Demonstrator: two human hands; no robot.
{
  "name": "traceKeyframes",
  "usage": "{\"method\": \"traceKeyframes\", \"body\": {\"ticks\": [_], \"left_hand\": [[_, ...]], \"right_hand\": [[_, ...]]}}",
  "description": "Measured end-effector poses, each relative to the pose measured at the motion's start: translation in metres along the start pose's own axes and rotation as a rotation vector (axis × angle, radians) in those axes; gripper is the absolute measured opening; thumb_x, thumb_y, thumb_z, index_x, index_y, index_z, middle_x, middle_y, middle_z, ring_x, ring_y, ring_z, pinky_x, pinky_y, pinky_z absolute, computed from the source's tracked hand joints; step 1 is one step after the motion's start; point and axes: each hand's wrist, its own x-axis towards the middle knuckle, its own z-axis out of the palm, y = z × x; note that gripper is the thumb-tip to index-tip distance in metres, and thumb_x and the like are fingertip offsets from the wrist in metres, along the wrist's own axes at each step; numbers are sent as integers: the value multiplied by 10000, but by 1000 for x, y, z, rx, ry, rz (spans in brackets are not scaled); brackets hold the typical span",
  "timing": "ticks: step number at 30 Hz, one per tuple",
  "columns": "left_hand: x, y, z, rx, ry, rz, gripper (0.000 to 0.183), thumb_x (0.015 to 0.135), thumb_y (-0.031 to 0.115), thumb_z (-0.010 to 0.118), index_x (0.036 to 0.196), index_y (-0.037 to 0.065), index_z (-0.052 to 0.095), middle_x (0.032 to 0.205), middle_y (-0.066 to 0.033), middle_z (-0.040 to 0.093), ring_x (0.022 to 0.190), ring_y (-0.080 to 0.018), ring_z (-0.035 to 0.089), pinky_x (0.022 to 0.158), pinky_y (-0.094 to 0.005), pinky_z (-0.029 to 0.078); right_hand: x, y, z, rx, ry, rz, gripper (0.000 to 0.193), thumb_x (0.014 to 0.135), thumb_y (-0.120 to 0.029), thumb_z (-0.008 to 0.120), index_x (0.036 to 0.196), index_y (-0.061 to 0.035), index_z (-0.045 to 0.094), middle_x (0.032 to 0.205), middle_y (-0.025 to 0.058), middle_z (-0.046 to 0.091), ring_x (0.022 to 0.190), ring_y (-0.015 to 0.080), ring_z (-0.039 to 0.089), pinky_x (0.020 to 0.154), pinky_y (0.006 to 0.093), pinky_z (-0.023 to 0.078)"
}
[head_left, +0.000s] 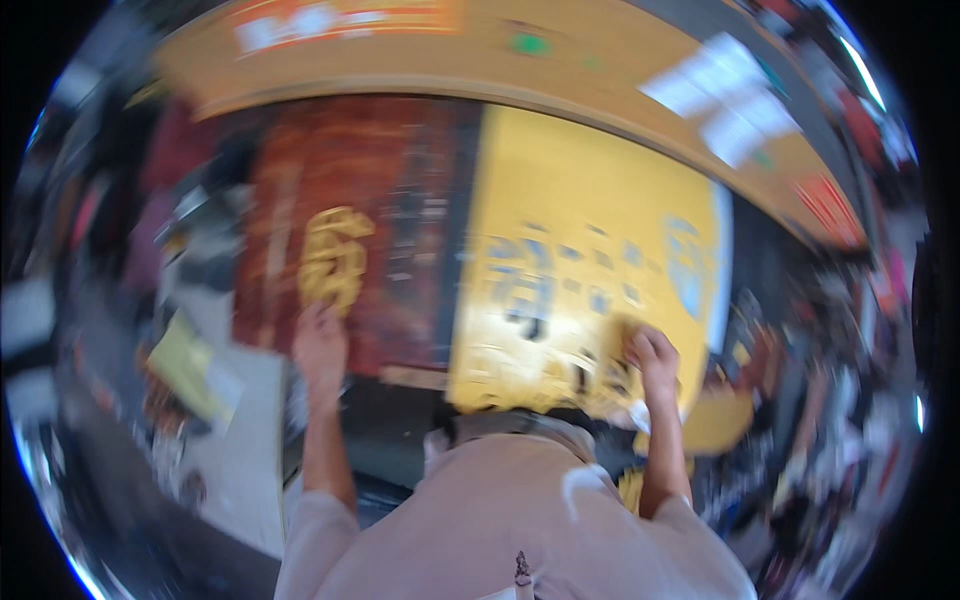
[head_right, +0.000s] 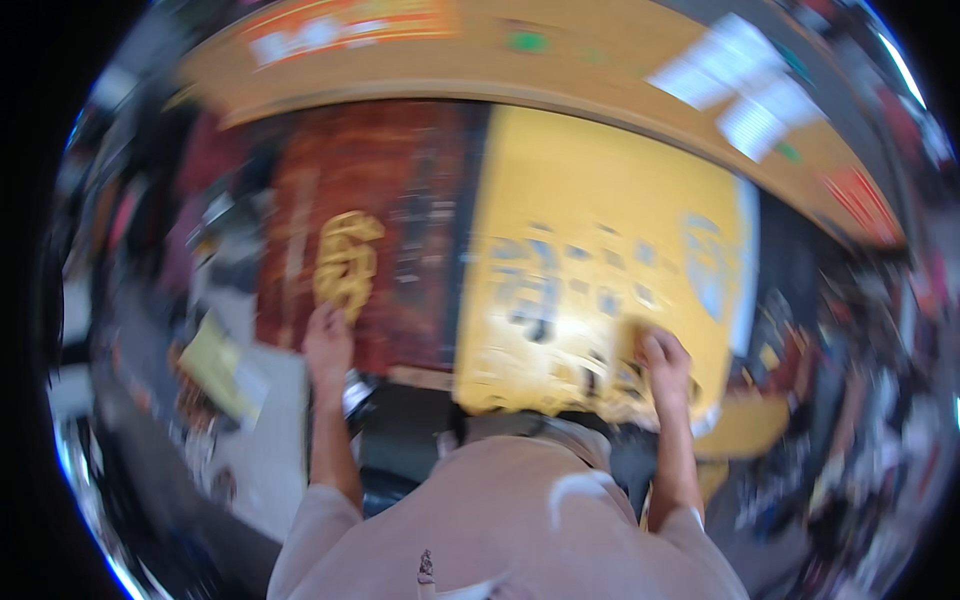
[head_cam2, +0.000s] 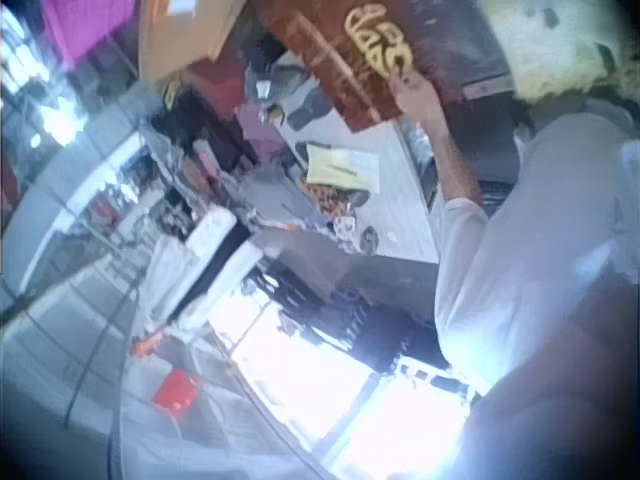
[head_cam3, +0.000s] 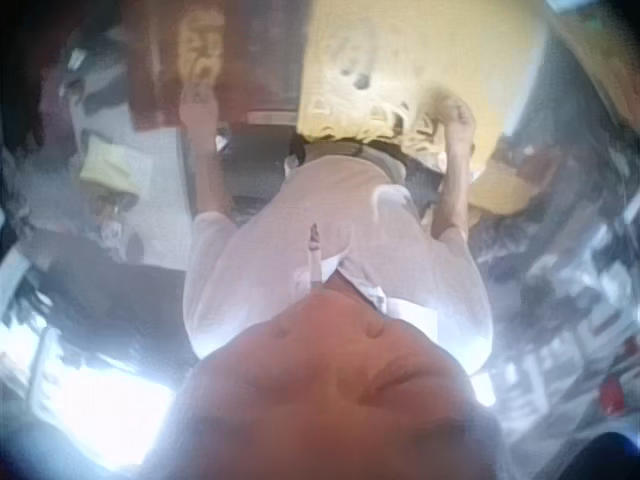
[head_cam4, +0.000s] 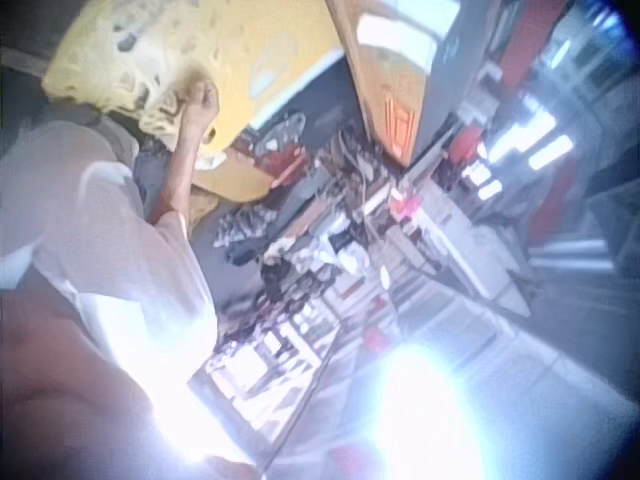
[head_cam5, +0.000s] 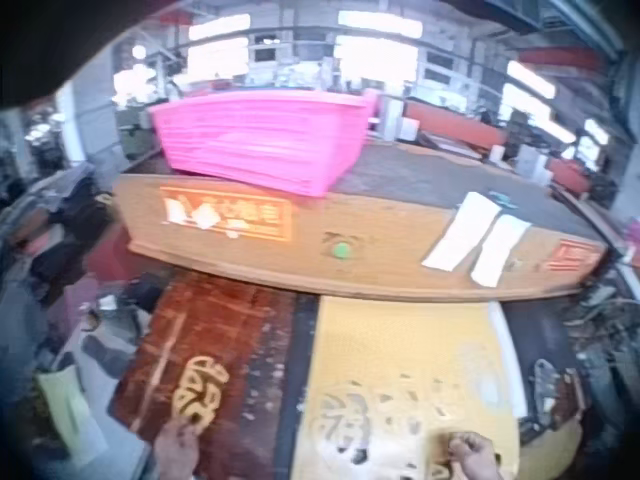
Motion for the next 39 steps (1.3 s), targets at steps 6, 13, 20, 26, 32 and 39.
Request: {"method": "traceKeyframes", "body": {"ticks": [6, 13, 20, 26, 32, 39], "left_hand": [[-86, 69, 102, -230, -624, -76, 320, 1086, 189, 631, 1313, -34, 660, 976, -60, 749, 849, -132, 694, 780, -284, 556], [-98, 112, 111, -551, -550, -163, 320, 1130, 277, 595, 1165, -24, 698, 1018, -43, 757, 893, -92, 650, 824, -285, 542], [-176, 121, 82, -435, -703, -245, 309, 1129, 290, 606, 1096, -5, 695, 968, -19, 731, 884, -87, 609, 850, -294, 526], [-158, 122, 103, -354, -550, -192, 373, 1109, 355, 629, 1205, -2, 673, 1045, -90, 741, 922, -164, 663, 846, -336, 544], [-151, 184, 117, 305, -344, 69, 367, 1011, 251, 690, 1257, -21, 666, 1135, -221, 756, 1002, -402, 725, 902, -475, 569], [-131, 307, 224, 173, -296, 718, 575, 975, 258, 723, 1434, -51, 566, 1521, -283, 548, 1425, -455, 509, 1197, -509, 410]], "right_hand": [[-5, 78, -133, -900, 796, -155, 497, 923, -292, 731, 1292, 40, 704, 1200, 298, 734, 1112, 453, 710, 1007, 469, 560], [4, 82, -181, -128, 406, 109, 384, 955, -338, 773, 1067, 29, 776, 932, 92, 793, 851, 165, 723, 781, 352, 562], [-47, 108, -241, -57, 335, 148, 326, 970, -312, 778, 1026, 9, 768, 840, 31, 737, 770, 99, 638, 717, 329, 521], [12, 86, -314, -702, 448, 29, 620, 929, -555, 714, 1285, -47, 738, 1222, 225, 730, 1166, 406, 682, 1004, 484, 532], [88, 80, -324, -818, 527, 43, 954, 821, -608, 805, 1550, -53, 538, 1638, 334, 374, 1486, 507, 422, 1240, 525, 366], [62, 125, -304, -1182, 603, -282, 698, 960, -338, 721, 1502, 53, 521, 1561, 326, 484, 1407, 536, 485, 1191, 541, 422]]}}
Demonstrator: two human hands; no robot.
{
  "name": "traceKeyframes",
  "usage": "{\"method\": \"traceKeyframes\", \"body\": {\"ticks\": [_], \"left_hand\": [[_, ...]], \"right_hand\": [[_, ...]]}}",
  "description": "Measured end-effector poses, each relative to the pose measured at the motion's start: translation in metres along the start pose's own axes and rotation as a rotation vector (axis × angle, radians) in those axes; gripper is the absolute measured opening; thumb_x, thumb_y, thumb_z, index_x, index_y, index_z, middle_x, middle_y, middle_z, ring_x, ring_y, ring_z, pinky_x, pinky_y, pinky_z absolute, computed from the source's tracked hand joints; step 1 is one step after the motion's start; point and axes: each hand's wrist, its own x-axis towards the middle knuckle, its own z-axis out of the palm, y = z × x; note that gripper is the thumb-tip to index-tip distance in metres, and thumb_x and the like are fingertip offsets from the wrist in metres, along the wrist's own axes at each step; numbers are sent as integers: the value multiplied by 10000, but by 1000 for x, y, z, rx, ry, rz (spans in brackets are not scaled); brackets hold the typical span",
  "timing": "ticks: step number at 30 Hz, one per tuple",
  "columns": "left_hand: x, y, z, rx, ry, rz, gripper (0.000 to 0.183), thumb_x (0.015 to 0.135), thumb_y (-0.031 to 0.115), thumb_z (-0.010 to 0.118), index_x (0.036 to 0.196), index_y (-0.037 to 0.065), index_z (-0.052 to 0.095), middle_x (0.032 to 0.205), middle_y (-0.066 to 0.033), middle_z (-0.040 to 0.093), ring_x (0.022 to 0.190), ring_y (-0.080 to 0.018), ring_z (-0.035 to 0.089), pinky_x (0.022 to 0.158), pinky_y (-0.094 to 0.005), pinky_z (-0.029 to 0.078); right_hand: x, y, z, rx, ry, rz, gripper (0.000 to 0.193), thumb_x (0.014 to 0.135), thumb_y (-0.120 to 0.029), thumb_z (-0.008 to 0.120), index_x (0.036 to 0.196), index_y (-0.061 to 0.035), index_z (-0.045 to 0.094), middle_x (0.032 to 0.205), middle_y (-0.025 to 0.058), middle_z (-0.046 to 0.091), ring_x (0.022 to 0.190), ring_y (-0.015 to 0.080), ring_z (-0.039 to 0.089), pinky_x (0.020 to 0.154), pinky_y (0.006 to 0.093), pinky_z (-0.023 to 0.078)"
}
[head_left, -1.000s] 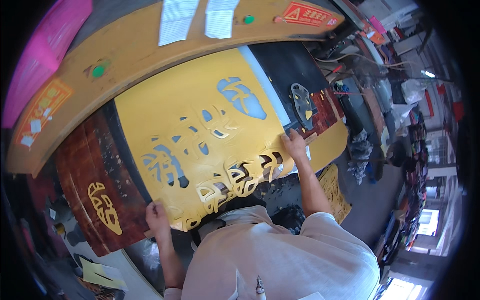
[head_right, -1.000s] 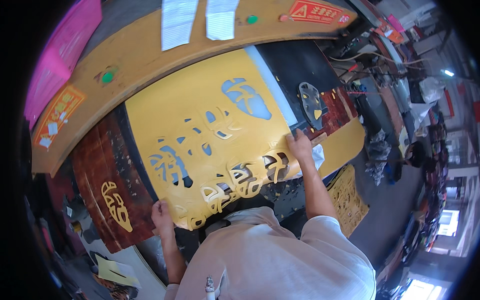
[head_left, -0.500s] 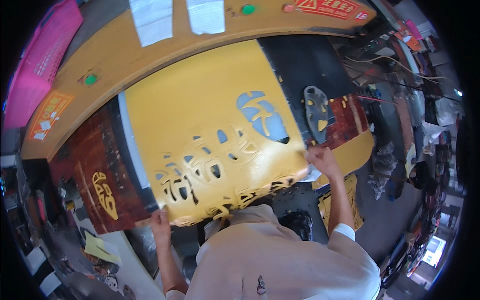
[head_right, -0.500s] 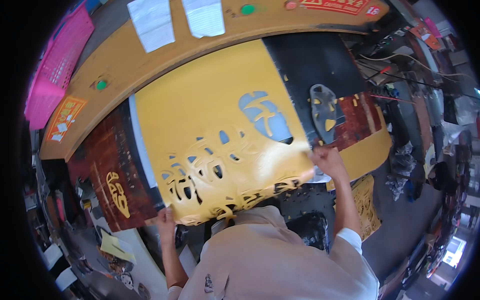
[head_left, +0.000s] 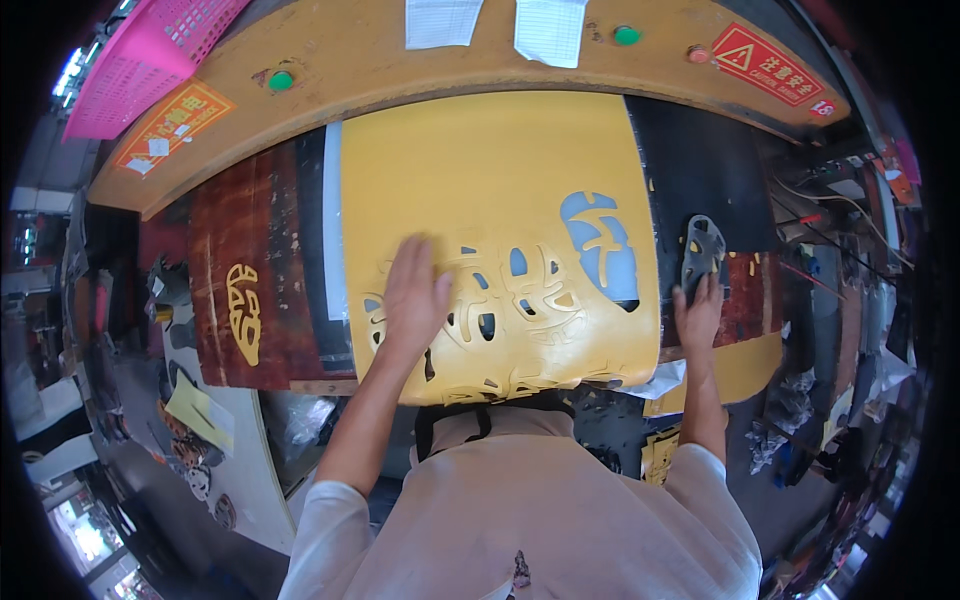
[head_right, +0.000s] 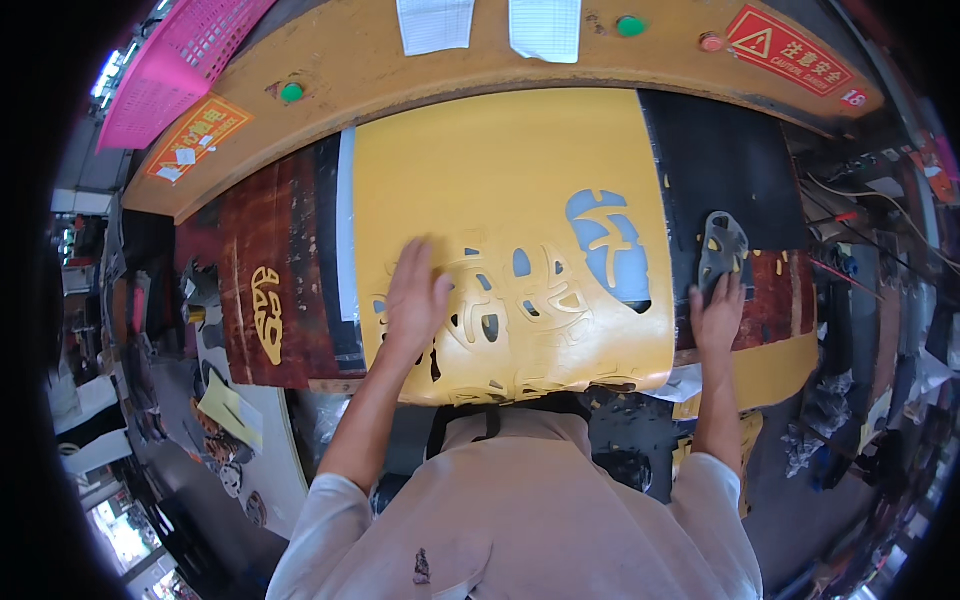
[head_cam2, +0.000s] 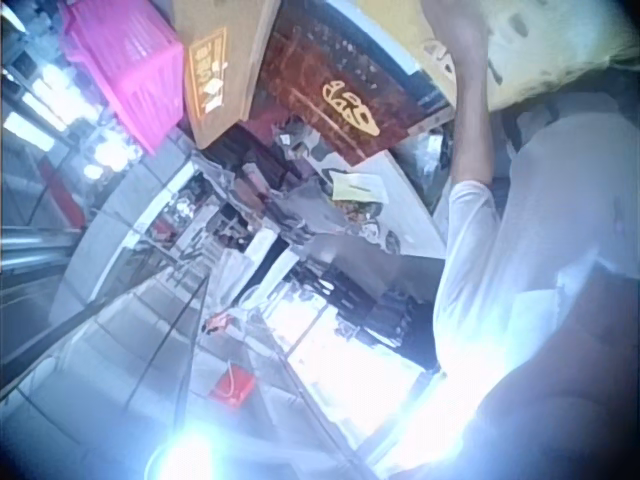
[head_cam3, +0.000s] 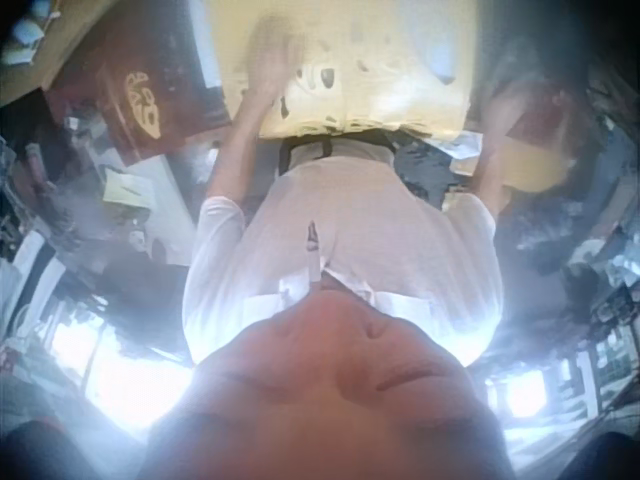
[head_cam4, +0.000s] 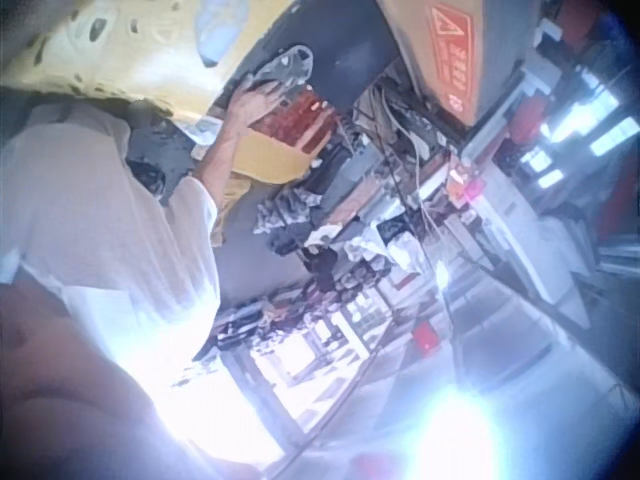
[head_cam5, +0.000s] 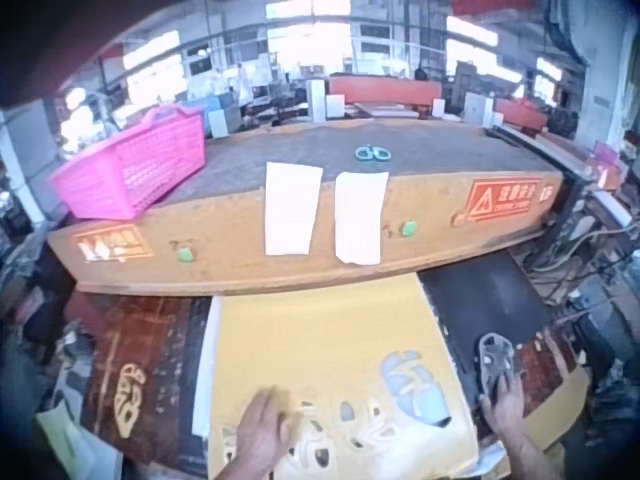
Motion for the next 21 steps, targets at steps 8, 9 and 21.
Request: {"method": "traceKeyframes", "body": {"ticks": [8, 9, 21], "left_hand": [[2, 78, 19, -239, -404, 139, 388, 883, 256, 783, 1208, 51, 734, 1335, -211, 668, 1239, -393, 640, 1058, -479, 525], [-11, 80, 12, -254, -318, 209, 351, 890, 193, 771, 1201, 36, 741, 1291, -207, 685, 1213, -390, 649, 1048, -461, 533], [-117, -79, -77, -168, 155, -367, 264, 987, 145, 666, 1203, 11, 737, 1248, -222, 700, 1200, -409, 647, 1059, -469, 517]], "right_hand": [[-22, 27, -88, 199, -139, 214, 357, 976, -397, 686, 1045, -66, 798, 1037, 243, 755, 980, 445, 727, 854, 537, 575], [-10, 30, -89, 251, -144, 231, 436, 943, -418, 719, 1228, -92, 769, 1274, 230, 719, 1188, 425, 676, 1010, 508, 542], [74, 5, 3, 241, -98, 212, 877, 710, -468, 822, 1506, -148, 637, 1623, 258, 436, 1470, 457, 470, 1199, 515, 424]]}}
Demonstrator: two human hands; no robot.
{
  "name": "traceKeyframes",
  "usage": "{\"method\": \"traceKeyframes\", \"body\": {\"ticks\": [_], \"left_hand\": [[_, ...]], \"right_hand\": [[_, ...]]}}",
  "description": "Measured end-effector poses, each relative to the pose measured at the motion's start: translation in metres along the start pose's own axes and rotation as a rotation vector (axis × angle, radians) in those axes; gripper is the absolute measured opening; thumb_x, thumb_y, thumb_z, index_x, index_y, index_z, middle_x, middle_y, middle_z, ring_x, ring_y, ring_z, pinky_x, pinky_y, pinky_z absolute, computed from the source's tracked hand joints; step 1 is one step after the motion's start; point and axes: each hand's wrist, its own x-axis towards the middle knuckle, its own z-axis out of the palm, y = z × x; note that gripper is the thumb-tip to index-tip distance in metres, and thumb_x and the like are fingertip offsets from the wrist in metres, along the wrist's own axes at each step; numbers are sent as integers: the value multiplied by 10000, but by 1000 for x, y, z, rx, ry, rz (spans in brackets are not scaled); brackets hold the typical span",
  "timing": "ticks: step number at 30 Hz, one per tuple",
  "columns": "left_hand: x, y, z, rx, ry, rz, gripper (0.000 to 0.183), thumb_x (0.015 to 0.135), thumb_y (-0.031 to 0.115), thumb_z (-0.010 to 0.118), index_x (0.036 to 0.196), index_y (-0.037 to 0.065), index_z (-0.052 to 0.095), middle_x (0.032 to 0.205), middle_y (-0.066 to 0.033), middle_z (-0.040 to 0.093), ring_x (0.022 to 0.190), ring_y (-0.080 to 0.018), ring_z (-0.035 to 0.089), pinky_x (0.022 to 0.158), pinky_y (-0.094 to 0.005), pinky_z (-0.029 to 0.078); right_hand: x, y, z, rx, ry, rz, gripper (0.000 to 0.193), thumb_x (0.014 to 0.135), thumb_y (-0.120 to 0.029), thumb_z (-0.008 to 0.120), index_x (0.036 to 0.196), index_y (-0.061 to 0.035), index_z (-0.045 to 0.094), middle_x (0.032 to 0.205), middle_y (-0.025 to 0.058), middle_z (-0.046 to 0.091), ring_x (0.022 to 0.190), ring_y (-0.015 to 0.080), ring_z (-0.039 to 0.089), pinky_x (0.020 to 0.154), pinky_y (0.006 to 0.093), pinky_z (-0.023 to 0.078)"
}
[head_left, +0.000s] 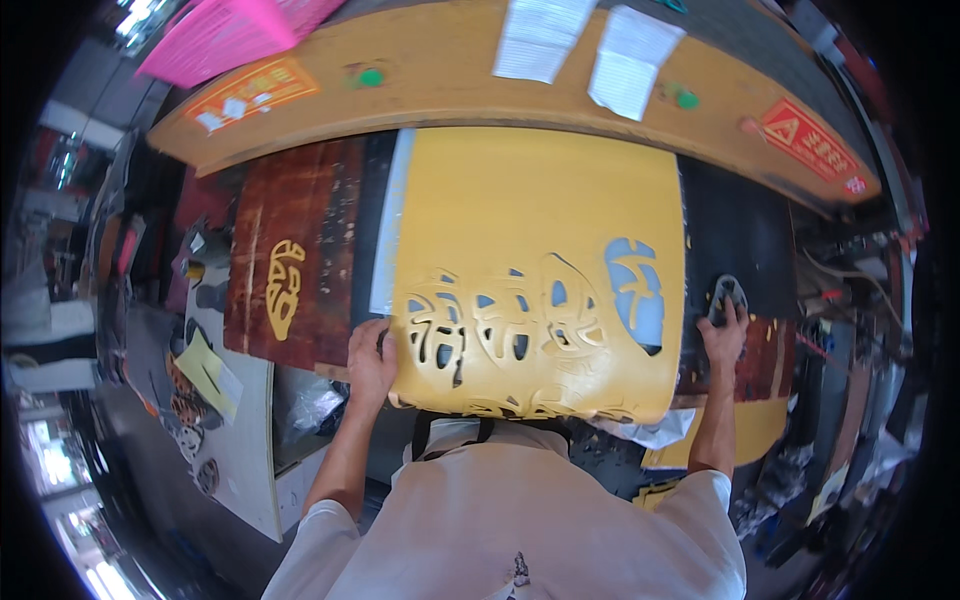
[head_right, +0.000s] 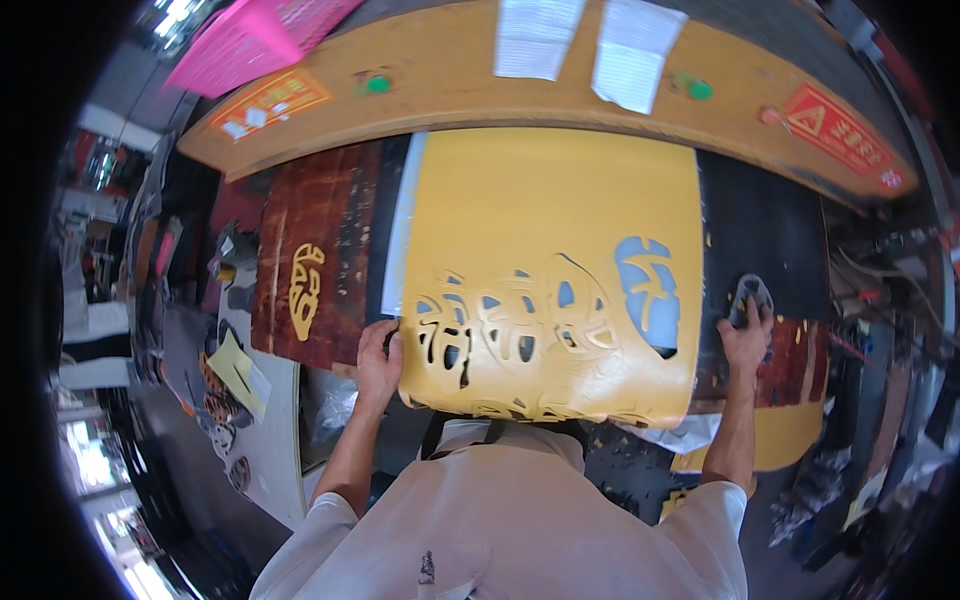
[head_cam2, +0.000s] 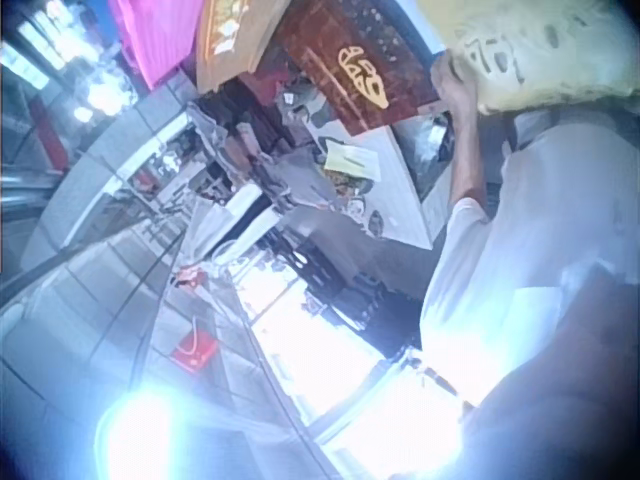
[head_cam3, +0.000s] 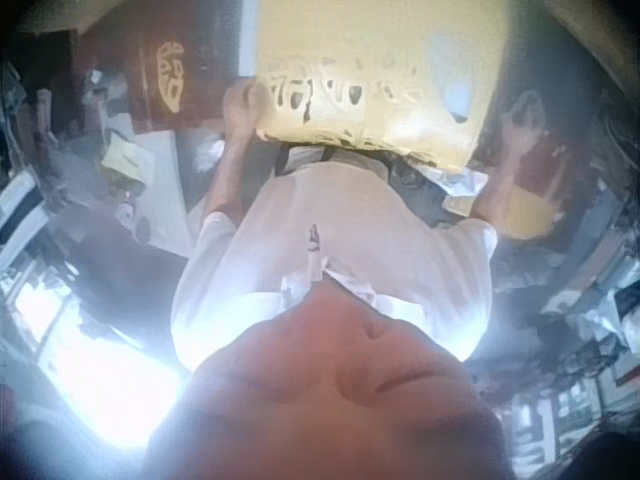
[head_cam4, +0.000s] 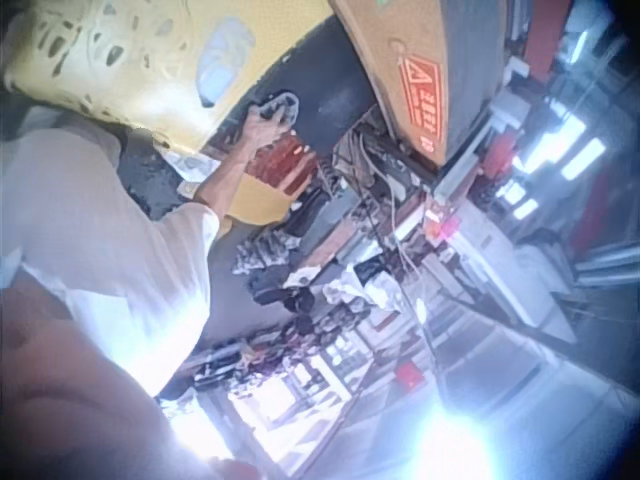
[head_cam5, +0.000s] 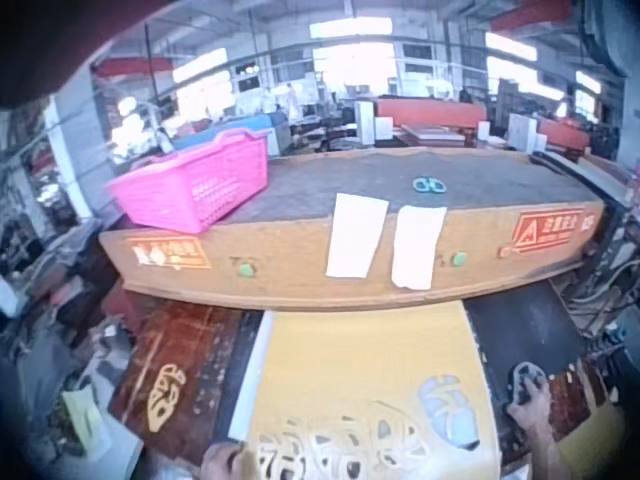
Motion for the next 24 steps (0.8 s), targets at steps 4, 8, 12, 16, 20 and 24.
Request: {"method": "traceKeyframes", "body": {"ticks": [4, 8, 12, 16, 20, 24], "left_hand": [[-7, -50, -16, -24, 33, -90, 229, 997, 143, 663, 1163, 15, 755, 1149, -213, 727, 1110, -402, 682, 996, -469, 539], [4, -77, -15, -178, -28, -123, 197, 1015, 163, 665, 1113, 22, 763, 1014, -194, 743, 932, -370, 726, 854, -447, 575], [17, -96, -18, -259, -114, -58, 172, 1016, 166, 673, 1084, 35, 760, 969, -182, 734, 874, -363, 729, 807, -439, 581], [17, -112, -33, -280, -132, 126, 116, 990, 106, 678, 1050, 30, 744, 982, -176, 719, 897, -391, 715, 816, -450, 578], [9, -125, -47, -323, -82, 184, 66, 953, 40, 687, 998, 32, 735, 944, -151, 715, 851, -363, 717, 771, -424, 589], [9, -131, -44, -225, -22, 259, 32, 936, 90, 711, 914, 89, 734, 881, -88, 707, 763, -307, 712, 671, -413, 594]], "right_hand": [[-11, -60, -38, 152, 16, -19, 763, 714, -400, 844, 1407, -107, 714, 1567, 238, 508, 1426, 402, 536, 1172, 467, 461], [-52, -192, -57, 376, -23, -247, 710, 709, -302, 886, 1350, -39, 732, 1524, 213, 554, 1399, 355, 567, 1159, 421, 473], [-83, -359, -16, 530, -215, -397, 711, 707, -343, 894, 1328, -30, 745, 1551, 228, 531, 1424, 374, 537, 1173, 429, 465], [-91, -487, 44, 397, -340, -470, 715, 706, -403, 890, 1349, -122, 757, 1564, 229, 516, 1422, 403, 541, 1172, 449, 476], [-95, -546, 73, 212, -238, -486, 646, 732, -417, 852, 1325, -170, 780, 1579, 165, 527, 1397, 425, 533, 1151, 481, 487], [-113, -573, 97, 134, -213, -456, 631, 744, -404, 819, 1340, -202, 773, 1596, 122, 495, 1365, 446, 480, 1150, 542, 444]]}}
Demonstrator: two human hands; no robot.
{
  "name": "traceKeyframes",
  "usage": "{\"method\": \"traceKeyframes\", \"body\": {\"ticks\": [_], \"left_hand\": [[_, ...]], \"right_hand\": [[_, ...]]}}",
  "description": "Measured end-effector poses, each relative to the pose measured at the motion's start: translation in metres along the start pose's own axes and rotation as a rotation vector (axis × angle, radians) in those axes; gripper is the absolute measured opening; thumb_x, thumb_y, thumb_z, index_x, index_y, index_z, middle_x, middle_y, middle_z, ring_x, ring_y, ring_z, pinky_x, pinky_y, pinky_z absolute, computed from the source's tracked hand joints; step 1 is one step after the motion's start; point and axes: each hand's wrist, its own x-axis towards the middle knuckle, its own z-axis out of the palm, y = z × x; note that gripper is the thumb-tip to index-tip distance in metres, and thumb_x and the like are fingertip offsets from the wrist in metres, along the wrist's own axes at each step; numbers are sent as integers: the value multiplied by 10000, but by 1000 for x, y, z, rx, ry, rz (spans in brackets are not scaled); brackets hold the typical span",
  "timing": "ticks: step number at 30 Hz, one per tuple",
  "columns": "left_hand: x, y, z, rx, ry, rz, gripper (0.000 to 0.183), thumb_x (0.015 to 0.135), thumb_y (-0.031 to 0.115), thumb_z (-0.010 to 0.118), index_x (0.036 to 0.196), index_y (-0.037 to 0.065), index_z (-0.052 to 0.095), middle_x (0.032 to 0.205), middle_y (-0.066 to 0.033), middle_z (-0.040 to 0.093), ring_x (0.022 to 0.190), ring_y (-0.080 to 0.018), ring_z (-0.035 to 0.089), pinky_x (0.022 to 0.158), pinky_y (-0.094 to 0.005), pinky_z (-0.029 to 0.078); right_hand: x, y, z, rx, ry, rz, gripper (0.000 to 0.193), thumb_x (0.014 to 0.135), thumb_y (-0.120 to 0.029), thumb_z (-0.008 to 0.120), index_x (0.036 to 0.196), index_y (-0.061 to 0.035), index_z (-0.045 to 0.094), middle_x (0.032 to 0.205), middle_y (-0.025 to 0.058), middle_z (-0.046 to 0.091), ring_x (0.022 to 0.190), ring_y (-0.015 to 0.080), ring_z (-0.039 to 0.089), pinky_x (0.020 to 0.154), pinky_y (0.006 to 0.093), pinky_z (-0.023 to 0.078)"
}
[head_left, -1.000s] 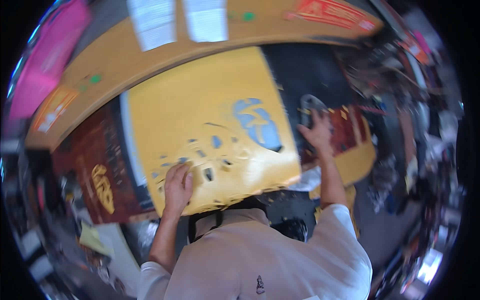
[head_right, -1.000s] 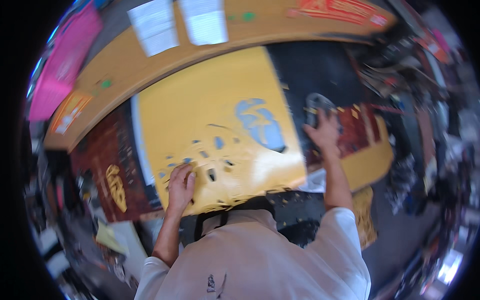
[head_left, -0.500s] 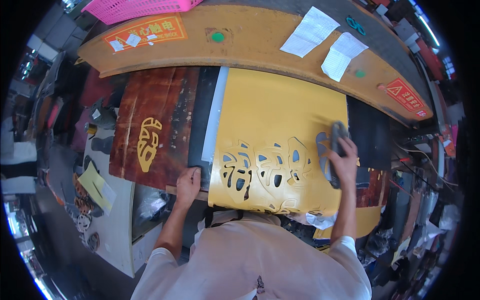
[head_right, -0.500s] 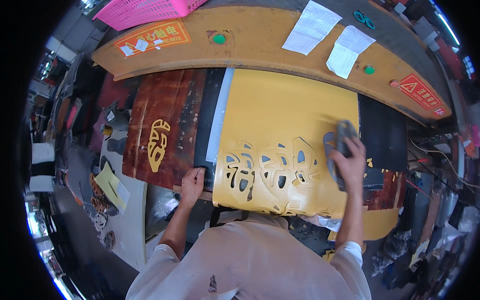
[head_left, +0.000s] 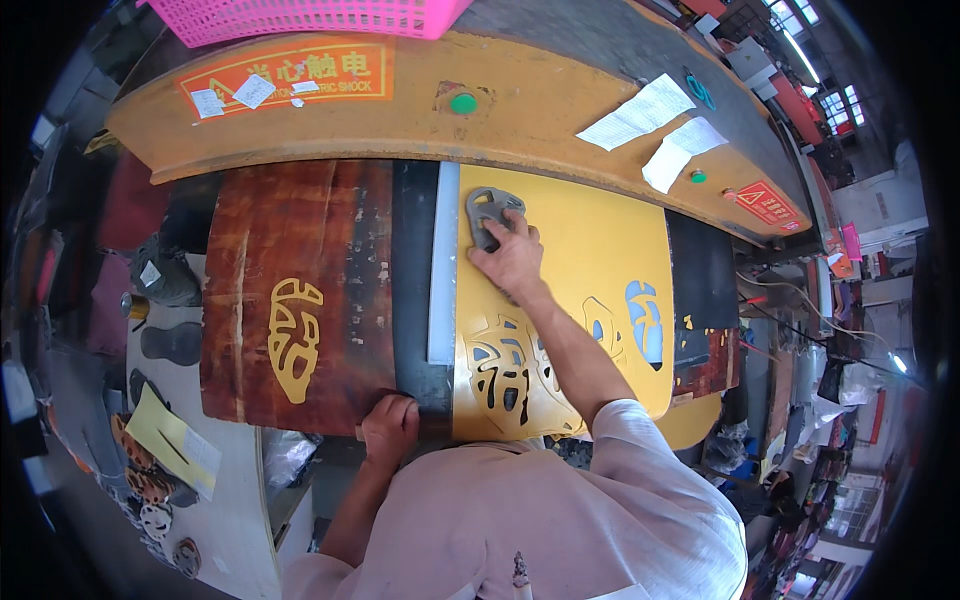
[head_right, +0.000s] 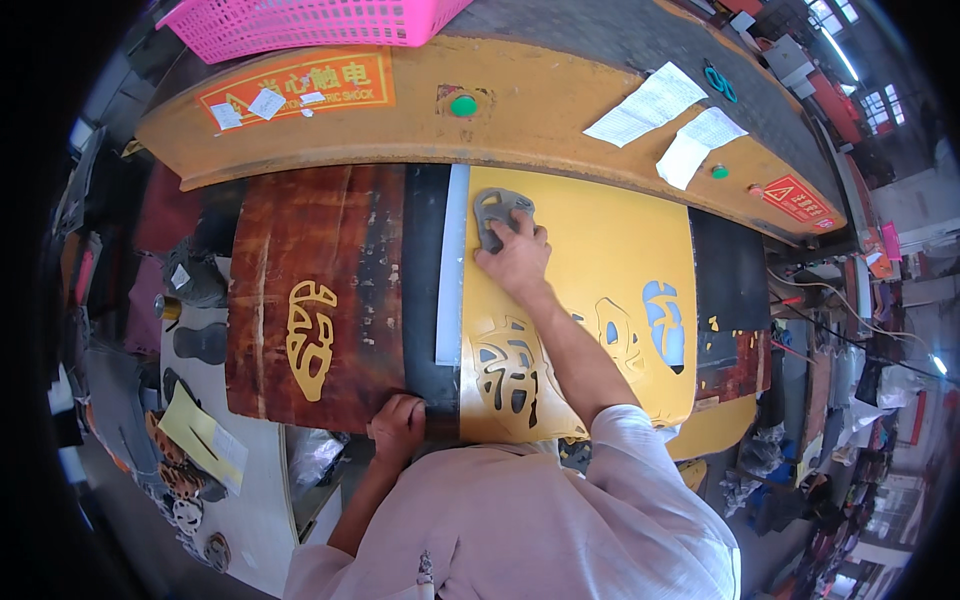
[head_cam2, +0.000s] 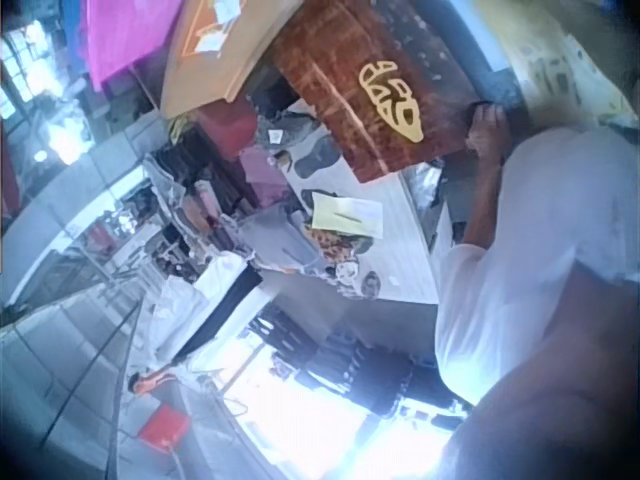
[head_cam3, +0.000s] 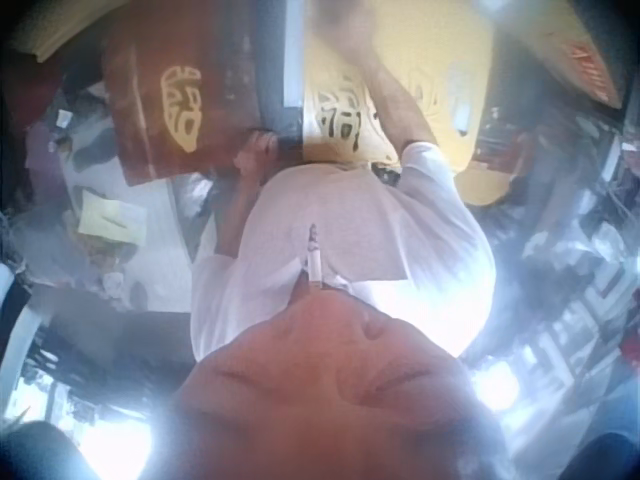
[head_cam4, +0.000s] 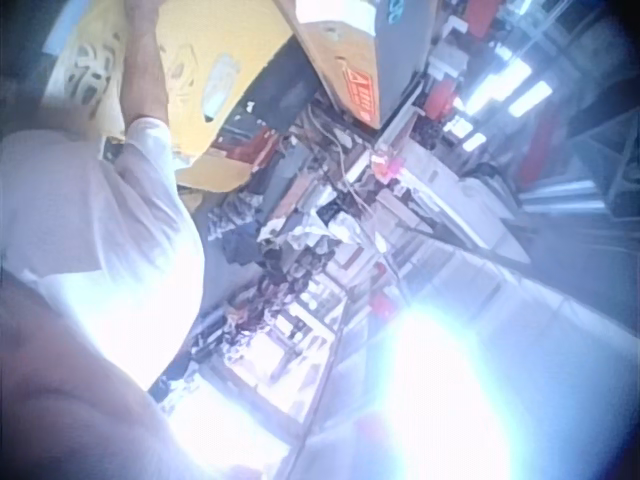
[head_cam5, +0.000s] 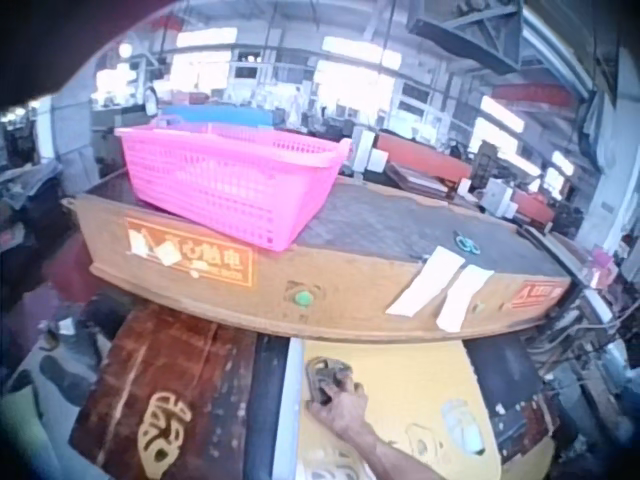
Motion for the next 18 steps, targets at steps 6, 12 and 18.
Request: {"method": "traceKeyframes", "body": {"ticks": [6, 12, 18], "left_hand": [[8, -7, 11, 24, -65, -82, 85, 937, 138, 717, 855, 119, 707, 853, -65, 695, 710, -292, 696, 598, -419, 576], [31, -8, 11, -20, -59, -128, 106, 923, 135, 734, 826, 107, 702, 792, -81, 675, 663, -306, 678, 569, -427, 556], [105, -24, 31, 140, -100, 25, 298, 905, 156, 753, 670, 100, 578, 682, -93, 603, 583, -321, 619, 524, -446, 498]], "right_hand": [[4, 5, 18, -42, 50, -31, 599, 783, -403, 837, 1335, -180, 766, 1604, 145, 474, 1387, 459, 461, 1142, 547, 454], [-16, 59, -36, 205, 109, 109, 658, 875, -455, 815, 1400, -75, 699, 1584, 281, 493, 1459, 452, 483, 1184, 467, 449], [-43, 161, -76, 342, 146, 251, 354, 947, -215, 758, 1232, -5, 770, 1290, 213, 722, 1159, 315, 711, 1010, 387, 553]]}}
